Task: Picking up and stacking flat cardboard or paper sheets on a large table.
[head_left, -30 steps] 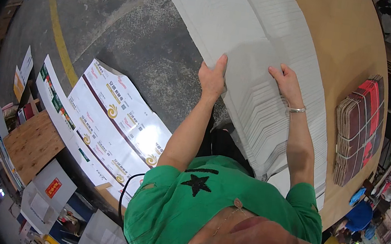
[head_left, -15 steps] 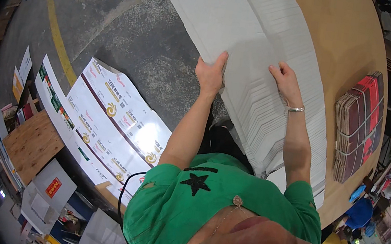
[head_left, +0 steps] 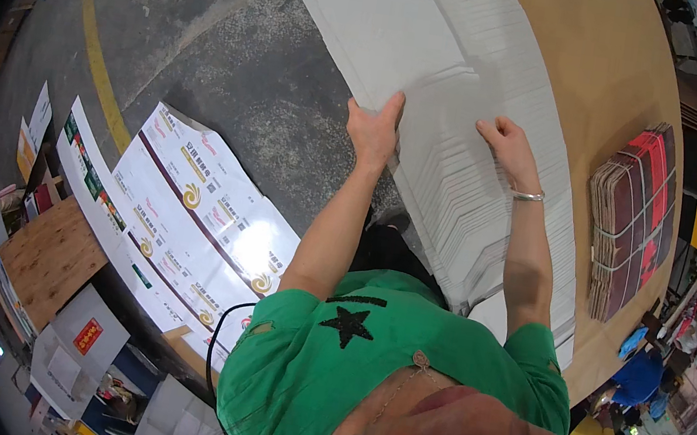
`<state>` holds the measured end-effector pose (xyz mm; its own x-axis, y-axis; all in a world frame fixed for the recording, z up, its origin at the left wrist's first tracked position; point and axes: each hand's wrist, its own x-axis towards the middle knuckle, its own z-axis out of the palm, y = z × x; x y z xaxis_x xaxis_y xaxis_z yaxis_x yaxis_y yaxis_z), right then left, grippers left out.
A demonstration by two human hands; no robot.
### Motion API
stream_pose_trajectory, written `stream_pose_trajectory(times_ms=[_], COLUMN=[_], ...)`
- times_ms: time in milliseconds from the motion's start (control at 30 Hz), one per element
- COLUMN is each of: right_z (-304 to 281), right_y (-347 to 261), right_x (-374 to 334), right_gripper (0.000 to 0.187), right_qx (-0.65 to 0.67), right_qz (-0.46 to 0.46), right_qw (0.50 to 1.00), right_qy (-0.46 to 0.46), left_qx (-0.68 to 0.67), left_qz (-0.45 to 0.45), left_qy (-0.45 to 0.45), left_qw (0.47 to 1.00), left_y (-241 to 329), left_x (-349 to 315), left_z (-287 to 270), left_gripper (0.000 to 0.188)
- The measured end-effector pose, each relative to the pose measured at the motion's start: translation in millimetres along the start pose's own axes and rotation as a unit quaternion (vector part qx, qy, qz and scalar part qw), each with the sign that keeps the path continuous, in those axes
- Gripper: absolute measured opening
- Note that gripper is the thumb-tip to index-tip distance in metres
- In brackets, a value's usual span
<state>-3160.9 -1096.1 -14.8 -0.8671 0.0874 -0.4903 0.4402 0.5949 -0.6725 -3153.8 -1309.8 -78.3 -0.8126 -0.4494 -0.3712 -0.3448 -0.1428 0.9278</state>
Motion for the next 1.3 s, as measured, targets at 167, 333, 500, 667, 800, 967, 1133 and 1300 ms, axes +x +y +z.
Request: stream_pose_trajectory(times_ms=[167, 333, 500, 667, 800, 967, 1133, 1300], right_z=[10.3, 12.0, 10.3, 5.2, 8.8, 9.9, 12.3, 18.2], right_y=[8.0, 8.7, 9.5, 14.6, 16.8, 23.9, 24.4, 27.1], right_x=[0.4, 1.3, -1.4, -13.3, -16.5, -15.1, -10.7, -9.8], right_gripper=[0.034, 0.034, 0.034, 0.036, 0.037, 0.038, 0.037, 0.037], right_qx=[0.145, 0.132, 0.117, 0.029, 0.162, 0.143, 0.096, 0.105], right_qz=[-0.026, -0.026, -0.033, -0.025, -0.024, -0.021, -0.041, -0.030], right_qw=[0.989, 0.991, 0.992, 0.999, 0.986, 0.989, 0.993, 0.989], right_qy=[0.020, 0.018, 0.032, 0.033, 0.022, 0.044, 0.052, 0.095], left_qx=[-0.007, 0.021, 0.064, 0.029, -0.015, -0.008, 0.008, -0.025], left_qz=[0.036, 0.037, 0.035, 0.017, 0.022, 0.016, 0.040, 0.039], left_qy=[0.005, 0.013, 0.018, -0.005, -0.004, -0.003, 0.007, -0.007], left_qw=[0.999, 0.999, 0.997, 0.999, 1.000, 1.000, 0.999, 0.999], left_y=[7.3, 7.1, 20.1, -4.5, -4.7, 5.0, 1.9, 4.9], left_x=[-0.7, 1.0, -8.1, -19.0, -19.7, -26.1, -24.5, -26.2], left_z=[2.7, 2.4, 2.8, -3.9, 3.7, 7.4, 3.6, 4.0], left_gripper=[0.060, 0.062, 0.063, 0.063, 0.061, 0.059, 0.059, 0.059])
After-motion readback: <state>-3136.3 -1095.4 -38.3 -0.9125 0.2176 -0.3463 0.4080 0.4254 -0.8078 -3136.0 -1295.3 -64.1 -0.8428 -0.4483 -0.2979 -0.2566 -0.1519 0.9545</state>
